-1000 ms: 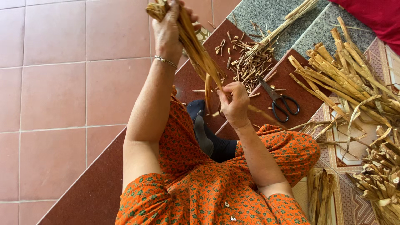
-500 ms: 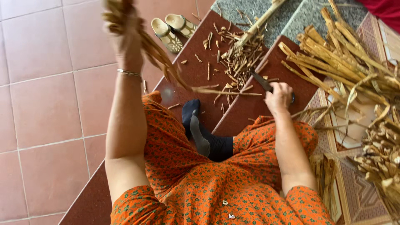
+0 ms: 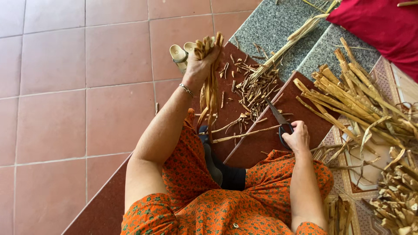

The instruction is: The person sits on the floor and uses scissors to trim and separate dried plant stalks. They repeatedly cut the stalks into smaller pieces and pull apart the fibers, accumulating a pile of trimmed material on the floor.

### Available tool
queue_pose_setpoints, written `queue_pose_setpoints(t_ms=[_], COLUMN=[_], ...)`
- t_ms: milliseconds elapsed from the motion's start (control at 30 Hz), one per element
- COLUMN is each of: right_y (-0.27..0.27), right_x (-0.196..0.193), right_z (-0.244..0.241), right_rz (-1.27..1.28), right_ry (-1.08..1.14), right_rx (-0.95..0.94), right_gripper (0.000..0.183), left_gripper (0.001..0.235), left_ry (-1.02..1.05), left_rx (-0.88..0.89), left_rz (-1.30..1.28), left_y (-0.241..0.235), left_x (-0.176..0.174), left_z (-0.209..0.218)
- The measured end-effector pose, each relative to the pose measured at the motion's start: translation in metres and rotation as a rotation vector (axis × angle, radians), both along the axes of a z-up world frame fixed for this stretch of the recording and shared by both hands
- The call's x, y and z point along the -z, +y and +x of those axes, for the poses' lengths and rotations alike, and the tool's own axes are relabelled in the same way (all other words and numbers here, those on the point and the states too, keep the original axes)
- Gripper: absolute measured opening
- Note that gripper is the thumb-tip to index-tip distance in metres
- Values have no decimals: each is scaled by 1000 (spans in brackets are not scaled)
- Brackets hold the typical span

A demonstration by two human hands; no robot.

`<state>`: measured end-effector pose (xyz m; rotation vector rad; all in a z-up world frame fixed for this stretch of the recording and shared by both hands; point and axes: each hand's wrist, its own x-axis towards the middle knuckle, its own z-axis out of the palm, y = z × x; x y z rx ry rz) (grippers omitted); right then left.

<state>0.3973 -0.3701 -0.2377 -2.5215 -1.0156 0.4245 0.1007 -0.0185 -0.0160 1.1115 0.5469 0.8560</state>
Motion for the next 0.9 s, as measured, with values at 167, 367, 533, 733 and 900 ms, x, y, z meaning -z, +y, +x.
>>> queue_pose_setpoints(t_ms=[167,367,533,733,900], right_y=[-15,-15,38,91,106], right_x=[-7,-65,-134,-194,-213], right_z=[6,-51,-111,-155,-168], right_rz=[189,621,825,789,703], right_ry=[583,1171,1222,589,317], right_rx=[205,108,-384,-513,-441], right_gripper=[64,69,90,94,89], left_gripper=[14,16,11,15,18], left_ry=[26,94,59,23,17], left_rx=[-44,-72,-62,86,118], left_rz=[125,152,151,187,199], left_y=[-3,-9,-25,-50,-60], left_x=[5,-1,-13,-27,-34], left_z=[3,-5,9,11,13])
